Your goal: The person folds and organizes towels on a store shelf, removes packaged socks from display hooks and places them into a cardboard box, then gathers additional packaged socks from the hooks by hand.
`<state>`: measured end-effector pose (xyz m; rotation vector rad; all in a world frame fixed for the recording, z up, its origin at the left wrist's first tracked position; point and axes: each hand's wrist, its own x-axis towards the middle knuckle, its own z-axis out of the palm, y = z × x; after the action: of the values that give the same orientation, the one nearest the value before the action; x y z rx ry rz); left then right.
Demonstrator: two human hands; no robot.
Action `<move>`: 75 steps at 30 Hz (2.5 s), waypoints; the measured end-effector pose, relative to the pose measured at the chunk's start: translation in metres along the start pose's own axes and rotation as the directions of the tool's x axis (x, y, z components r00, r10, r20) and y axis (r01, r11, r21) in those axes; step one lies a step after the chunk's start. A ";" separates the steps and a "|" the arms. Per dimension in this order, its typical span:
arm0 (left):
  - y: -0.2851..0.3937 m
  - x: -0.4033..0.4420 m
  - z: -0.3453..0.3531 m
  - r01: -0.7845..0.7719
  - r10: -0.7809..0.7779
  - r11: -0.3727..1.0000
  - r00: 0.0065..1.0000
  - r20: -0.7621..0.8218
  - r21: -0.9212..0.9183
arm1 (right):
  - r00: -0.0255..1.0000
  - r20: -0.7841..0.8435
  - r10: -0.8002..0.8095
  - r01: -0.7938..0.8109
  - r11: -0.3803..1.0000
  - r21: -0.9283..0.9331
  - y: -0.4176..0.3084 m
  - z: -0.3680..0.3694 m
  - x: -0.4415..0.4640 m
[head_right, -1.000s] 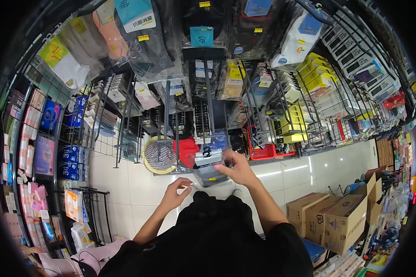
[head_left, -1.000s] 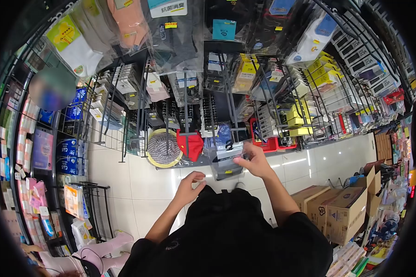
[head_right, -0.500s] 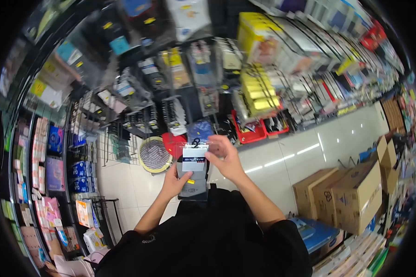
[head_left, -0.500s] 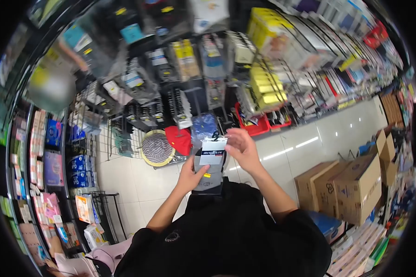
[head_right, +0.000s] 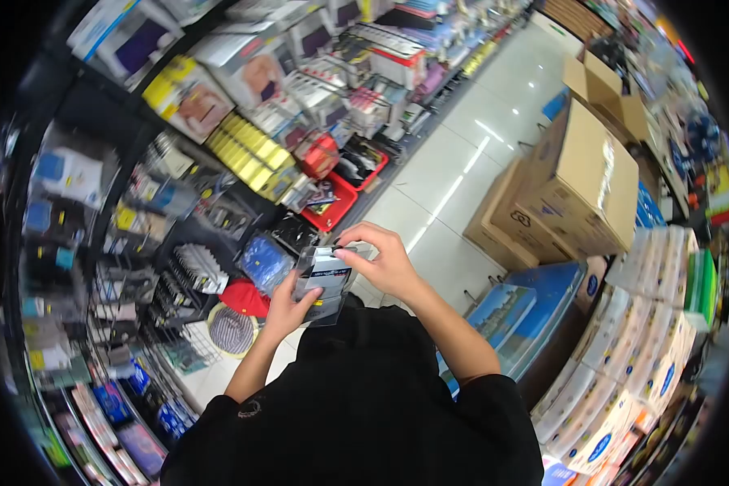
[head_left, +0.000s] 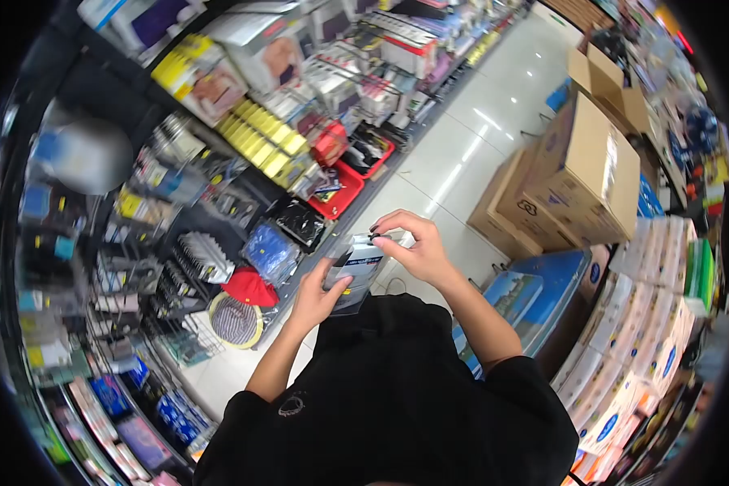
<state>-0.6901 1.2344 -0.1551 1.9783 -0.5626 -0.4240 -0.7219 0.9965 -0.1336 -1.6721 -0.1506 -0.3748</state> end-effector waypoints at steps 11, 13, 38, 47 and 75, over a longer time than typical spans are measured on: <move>0.025 0.161 0.078 -0.027 0.101 0.981 0.919 0.382 -0.193 | 0.922 -0.379 0.084 -0.125 0.988 -0.087 0.035 -0.134 0.026; 0.038 0.205 0.095 -0.083 0.162 0.973 0.909 0.385 -0.213 | 0.908 -0.414 0.067 -0.128 0.984 -0.123 0.047 -0.163 0.047; 0.184 0.678 0.316 0.227 0.070 0.925 0.688 0.722 -0.306 | 0.656 -0.593 0.466 -0.278 0.880 0.384 0.207 -0.483 0.240; 0.275 0.822 0.440 0.142 0.098 0.953 0.690 0.717 -0.268 | 0.682 -0.637 0.359 -0.023 0.881 0.472 0.231 -0.667 0.308; 0.250 1.182 0.776 0.473 -0.402 0.867 0.479 0.781 0.156 | -0.447 -0.702 0.554 0.160 0.822 0.546 0.560 -1.290 0.260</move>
<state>-0.1611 -0.0878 -0.3410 1.7503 -0.5398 -1.7094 -0.5053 -0.3810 -0.4521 -0.2102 1.4665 -1.2699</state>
